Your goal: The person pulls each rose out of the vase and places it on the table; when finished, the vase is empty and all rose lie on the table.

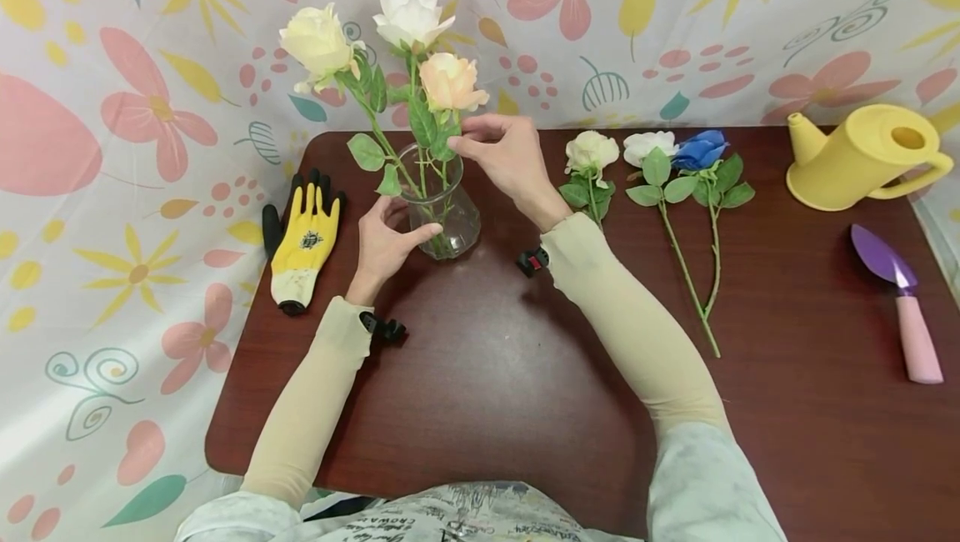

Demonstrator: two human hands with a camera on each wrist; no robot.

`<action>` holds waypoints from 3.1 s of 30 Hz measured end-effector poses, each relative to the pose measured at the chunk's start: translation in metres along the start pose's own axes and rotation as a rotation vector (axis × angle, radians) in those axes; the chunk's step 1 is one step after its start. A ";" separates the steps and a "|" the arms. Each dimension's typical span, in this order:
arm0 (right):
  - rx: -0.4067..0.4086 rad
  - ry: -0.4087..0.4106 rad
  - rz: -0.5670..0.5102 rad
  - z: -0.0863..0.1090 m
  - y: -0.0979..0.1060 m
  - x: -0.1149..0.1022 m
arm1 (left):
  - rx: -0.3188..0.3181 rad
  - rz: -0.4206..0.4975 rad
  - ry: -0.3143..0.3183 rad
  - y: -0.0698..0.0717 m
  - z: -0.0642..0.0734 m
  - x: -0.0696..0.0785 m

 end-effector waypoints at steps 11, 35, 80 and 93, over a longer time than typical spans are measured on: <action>0.009 -0.035 -0.057 -0.007 -0.013 0.003 | 0.003 -0.012 -0.006 0.001 0.002 0.001; 0.027 0.009 -0.184 -0.010 -0.015 -0.013 | -0.001 -0.008 -0.023 0.000 0.000 0.004; 0.145 0.247 -0.483 0.010 0.019 -0.081 | 0.009 -0.019 -0.042 0.001 0.001 0.002; 0.192 0.277 -0.682 0.021 0.041 -0.095 | 0.002 -0.002 -0.053 0.002 0.001 0.002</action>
Point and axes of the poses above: each hand's wrist, its own z-axis away from the middle knuckle, its own y-axis out of the back of the hand, x = y × z, the point moved 7 cm from there along -z, towards the middle knuckle
